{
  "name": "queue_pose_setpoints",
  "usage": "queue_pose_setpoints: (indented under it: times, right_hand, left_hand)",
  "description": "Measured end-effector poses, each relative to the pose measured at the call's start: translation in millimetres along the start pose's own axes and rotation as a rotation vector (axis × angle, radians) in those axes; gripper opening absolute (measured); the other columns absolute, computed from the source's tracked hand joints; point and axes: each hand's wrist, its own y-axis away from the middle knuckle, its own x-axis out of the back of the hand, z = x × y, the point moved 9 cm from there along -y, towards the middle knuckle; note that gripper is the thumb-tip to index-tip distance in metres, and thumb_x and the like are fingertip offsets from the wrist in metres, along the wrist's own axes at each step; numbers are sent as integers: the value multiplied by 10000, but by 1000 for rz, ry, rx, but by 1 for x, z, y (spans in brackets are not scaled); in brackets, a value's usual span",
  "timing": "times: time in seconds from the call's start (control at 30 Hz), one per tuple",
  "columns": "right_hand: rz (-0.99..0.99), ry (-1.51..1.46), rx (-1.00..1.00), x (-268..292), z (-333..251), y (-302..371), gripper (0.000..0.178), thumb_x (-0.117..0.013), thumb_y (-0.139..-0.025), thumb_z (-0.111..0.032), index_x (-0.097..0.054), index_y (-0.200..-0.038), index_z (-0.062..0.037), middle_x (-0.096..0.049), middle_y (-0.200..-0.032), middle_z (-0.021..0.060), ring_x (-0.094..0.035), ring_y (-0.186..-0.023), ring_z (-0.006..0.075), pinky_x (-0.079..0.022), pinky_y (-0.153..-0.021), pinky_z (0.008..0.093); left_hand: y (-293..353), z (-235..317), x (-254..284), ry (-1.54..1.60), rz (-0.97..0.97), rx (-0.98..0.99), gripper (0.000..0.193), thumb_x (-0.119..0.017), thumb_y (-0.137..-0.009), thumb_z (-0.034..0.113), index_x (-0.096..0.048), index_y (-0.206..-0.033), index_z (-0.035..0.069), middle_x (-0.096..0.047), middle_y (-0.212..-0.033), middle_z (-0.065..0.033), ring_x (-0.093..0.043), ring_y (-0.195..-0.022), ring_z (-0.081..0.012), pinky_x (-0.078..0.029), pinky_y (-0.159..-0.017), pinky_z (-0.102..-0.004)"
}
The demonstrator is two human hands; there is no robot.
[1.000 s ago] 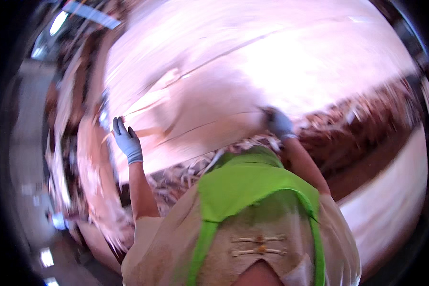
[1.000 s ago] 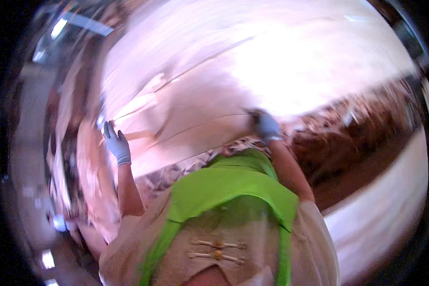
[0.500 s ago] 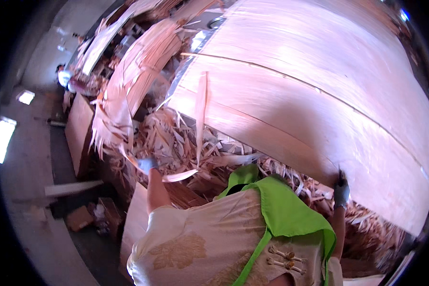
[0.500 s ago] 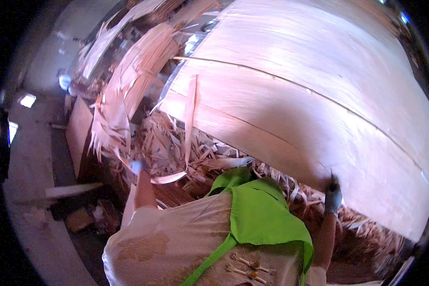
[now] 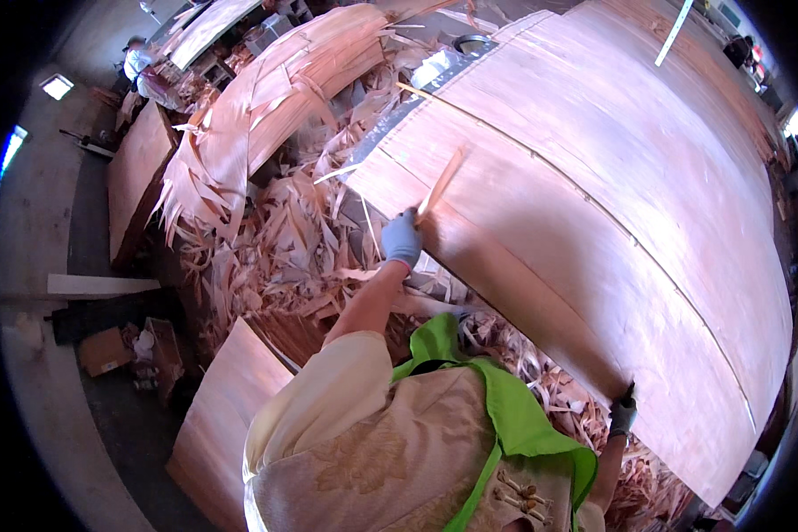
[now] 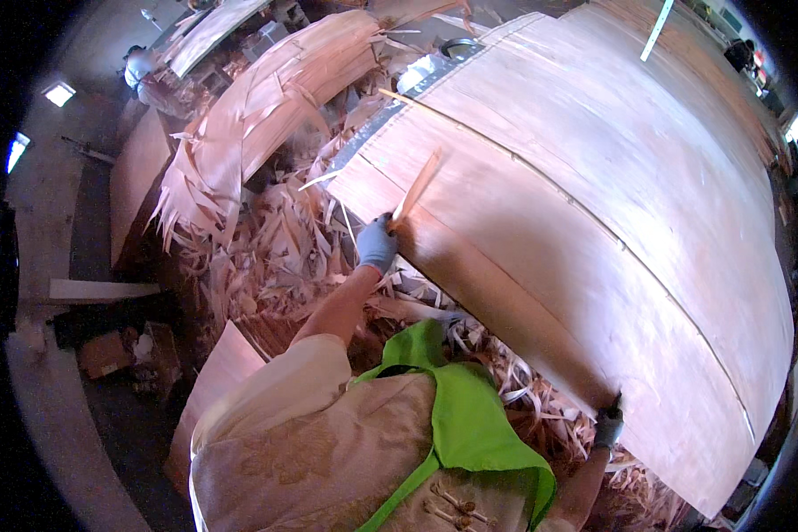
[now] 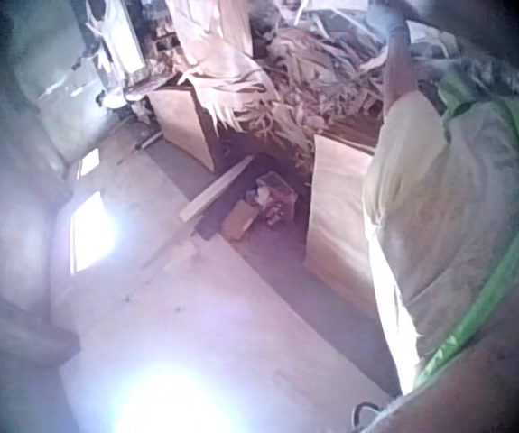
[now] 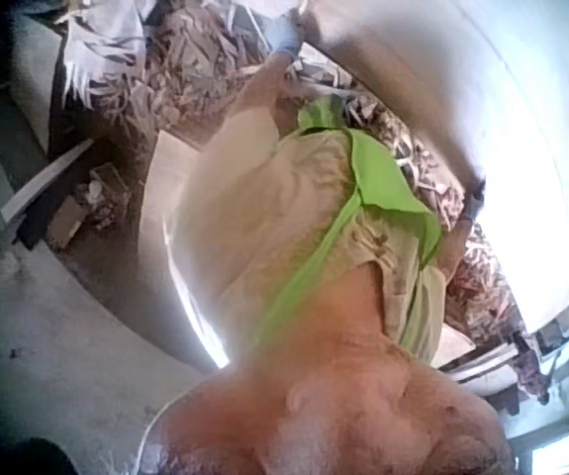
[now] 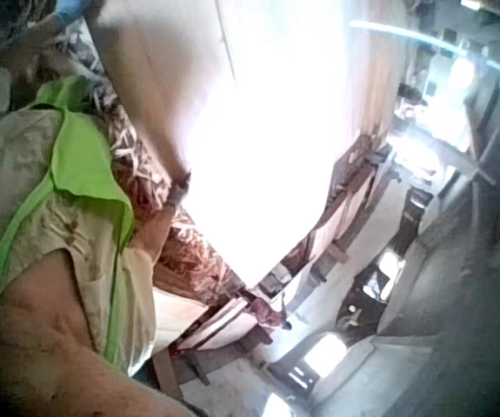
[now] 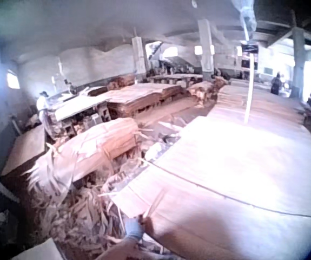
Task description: The person handles and processes wood veneer sheets by hand and using a blade, moving pieces to a large pile, and trimming edges on a workbench.
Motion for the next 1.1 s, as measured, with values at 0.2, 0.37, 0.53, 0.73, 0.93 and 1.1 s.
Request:
queue_pose_setpoints:
  times: [0.2,0.37,0.53,0.73,0.93,1.1]
  right_hand:
    - [-34,9,-283,11,34,11,89,-568,-732,-119,-515,-759,-52,-515,-588,27,-435,-394,125,-366,-345,257]
    - [-126,-267,-365,-6,-59,22,119,-555,-718,-141,-525,-759,-33,-525,-598,40,-462,-444,127,-367,-370,266]
    - [-109,-305,-265,17,-69,22,129,-599,-702,-125,-508,-744,-44,-482,-614,4,-411,-514,101,-358,-454,257]
    - [182,-162,11,76,-186,-57,189,-604,-813,-159,-538,-667,-58,-468,-560,-26,-399,-517,71,-316,-459,258]
    - [207,-389,160,93,-384,-167,241,-589,-872,-153,-623,-1025,30,-593,-699,20,-474,-659,57,-400,-580,224]
    - [424,-402,485,115,-512,-294,303,-601,-866,-247,-588,-1076,-29,-515,-633,-16,-369,-411,51,-307,-368,227]
  left_hand:
    - [5,-136,75,718,678,183,90,-598,-698,83,-552,-740,17,-578,-708,-190,-577,-693,-325,-450,-627,-365]
    - [93,-264,151,-113,580,1037,930,-735,-635,488,-252,-1349,140,-354,-1343,-152,-498,-1127,-314,-432,-881,-475]
    - [71,-194,154,-128,612,722,872,-687,-720,442,-231,-1393,126,-257,-1431,-152,-384,-1243,-333,-397,-948,-456]
    - [-8,-72,149,48,704,173,697,-644,-778,308,-337,-1353,60,-277,-1407,-248,-341,-1259,-398,-336,-1007,-439]
    - [-68,61,175,365,746,-358,558,-624,-803,131,-413,-1311,40,-274,-1411,-252,-318,-1281,-396,-310,-1025,-428]
    - [-73,144,215,573,617,-609,520,-571,-814,24,-415,-1309,50,-285,-1432,-186,-302,-1305,-354,-278,-1045,-400]
